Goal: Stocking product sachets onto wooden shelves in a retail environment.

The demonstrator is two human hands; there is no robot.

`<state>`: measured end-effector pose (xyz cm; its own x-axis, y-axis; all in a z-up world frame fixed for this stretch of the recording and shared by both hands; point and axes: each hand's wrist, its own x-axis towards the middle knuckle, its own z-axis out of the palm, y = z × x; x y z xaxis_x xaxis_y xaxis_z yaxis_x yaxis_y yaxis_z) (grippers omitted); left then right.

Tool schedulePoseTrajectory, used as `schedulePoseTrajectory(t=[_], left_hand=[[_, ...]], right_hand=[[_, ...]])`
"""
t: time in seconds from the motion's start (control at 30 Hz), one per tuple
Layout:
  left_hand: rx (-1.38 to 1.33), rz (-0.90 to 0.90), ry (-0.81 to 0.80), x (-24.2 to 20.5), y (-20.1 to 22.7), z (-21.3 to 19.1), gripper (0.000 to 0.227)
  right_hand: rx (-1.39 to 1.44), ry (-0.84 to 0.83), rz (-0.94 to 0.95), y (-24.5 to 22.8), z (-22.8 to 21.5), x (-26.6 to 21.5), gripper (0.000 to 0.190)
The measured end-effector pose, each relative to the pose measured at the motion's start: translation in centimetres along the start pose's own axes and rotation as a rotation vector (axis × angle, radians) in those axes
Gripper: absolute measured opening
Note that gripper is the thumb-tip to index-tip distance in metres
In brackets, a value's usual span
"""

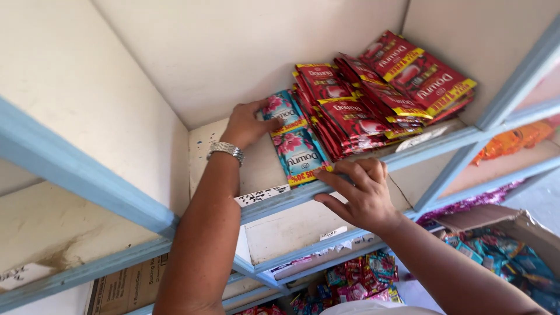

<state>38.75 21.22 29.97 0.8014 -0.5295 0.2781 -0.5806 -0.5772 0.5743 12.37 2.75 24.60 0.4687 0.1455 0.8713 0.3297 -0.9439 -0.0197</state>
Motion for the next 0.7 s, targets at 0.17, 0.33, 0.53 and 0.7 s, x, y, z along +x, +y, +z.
schedulePoseTrajectory(t=[0.17,0.33,0.53,0.7], left_hand=[[-0.062,-0.136,-0.022,0.7,-2.0,0.0,0.078],[-0.373,-0.123,0.213,0.5,-1.5,-1.9,0.043],[-0.673,-0.078,0.334,-2.1,2.0,-5.4,0.027],[-0.711,0.040,0.108,-4.6,5.8,-6.7,0.028]], right_hand=[[0.124,-0.018,-0.014,0.3,-1.0,-0.2,0.054],[0.405,0.034,0.024,1.8,-2.1,-4.4,0.056],[0.246,-0.004,0.270,5.6,-5.3,-14.6,0.052],[-0.029,-0.151,0.701,10.7,-12.9,-26.2,0.057]])
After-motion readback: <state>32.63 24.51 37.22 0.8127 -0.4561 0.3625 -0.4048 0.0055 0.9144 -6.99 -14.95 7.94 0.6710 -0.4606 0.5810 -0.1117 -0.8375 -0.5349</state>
